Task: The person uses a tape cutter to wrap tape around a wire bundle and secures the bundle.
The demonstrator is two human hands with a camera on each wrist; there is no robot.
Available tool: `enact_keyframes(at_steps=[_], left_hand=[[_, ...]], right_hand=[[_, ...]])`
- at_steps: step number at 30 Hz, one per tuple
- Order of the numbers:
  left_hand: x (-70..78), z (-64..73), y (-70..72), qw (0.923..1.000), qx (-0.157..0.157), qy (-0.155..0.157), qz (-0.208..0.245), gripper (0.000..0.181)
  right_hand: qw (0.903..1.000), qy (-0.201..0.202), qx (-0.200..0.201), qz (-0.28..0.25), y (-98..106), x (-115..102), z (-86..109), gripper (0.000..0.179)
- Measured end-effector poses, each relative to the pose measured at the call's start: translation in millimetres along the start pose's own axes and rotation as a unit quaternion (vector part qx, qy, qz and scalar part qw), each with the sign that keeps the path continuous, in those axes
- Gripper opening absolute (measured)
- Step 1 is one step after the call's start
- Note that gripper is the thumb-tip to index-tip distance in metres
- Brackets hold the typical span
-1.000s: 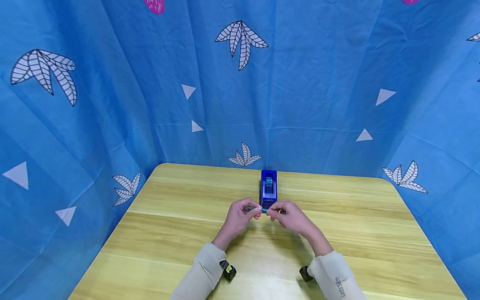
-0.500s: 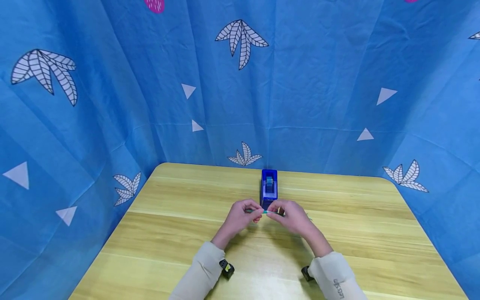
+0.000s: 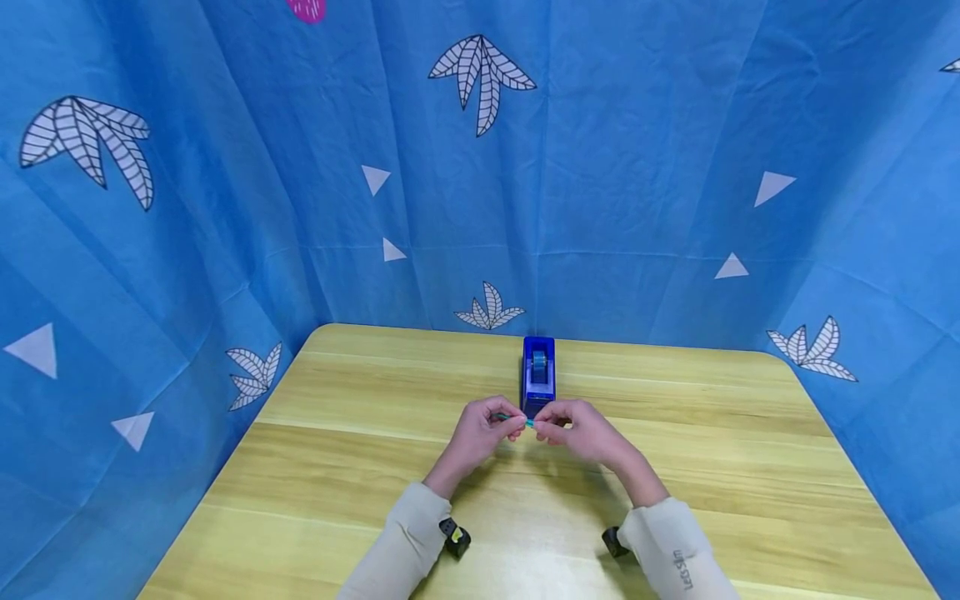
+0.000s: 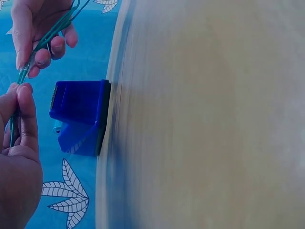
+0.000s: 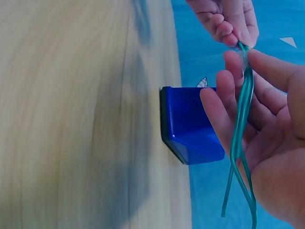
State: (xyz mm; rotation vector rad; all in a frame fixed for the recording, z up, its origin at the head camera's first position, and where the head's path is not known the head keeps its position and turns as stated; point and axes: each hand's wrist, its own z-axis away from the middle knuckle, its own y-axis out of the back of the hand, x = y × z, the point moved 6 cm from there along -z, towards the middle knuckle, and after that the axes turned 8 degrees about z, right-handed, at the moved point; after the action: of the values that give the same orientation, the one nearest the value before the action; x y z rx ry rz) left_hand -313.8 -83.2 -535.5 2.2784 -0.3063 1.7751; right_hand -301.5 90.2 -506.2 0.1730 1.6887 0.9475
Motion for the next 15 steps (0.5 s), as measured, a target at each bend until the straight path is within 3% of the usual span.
enact_keyframes(at_steps=[6,15], left_hand=[[4.9,0.5,-1.5,1.0,-0.001,-0.01,-0.001,0.01],[0.2,2.0,-3.8,0.9993,-0.03,0.02,-0.006,0.009]], right_hand=[[0.9995,-0.013,0.0,-0.028,1.4,1.4,-0.1,0.022],[0.9984,0.005,0.03,0.047,3.9,-2.0,1.4,0.013]])
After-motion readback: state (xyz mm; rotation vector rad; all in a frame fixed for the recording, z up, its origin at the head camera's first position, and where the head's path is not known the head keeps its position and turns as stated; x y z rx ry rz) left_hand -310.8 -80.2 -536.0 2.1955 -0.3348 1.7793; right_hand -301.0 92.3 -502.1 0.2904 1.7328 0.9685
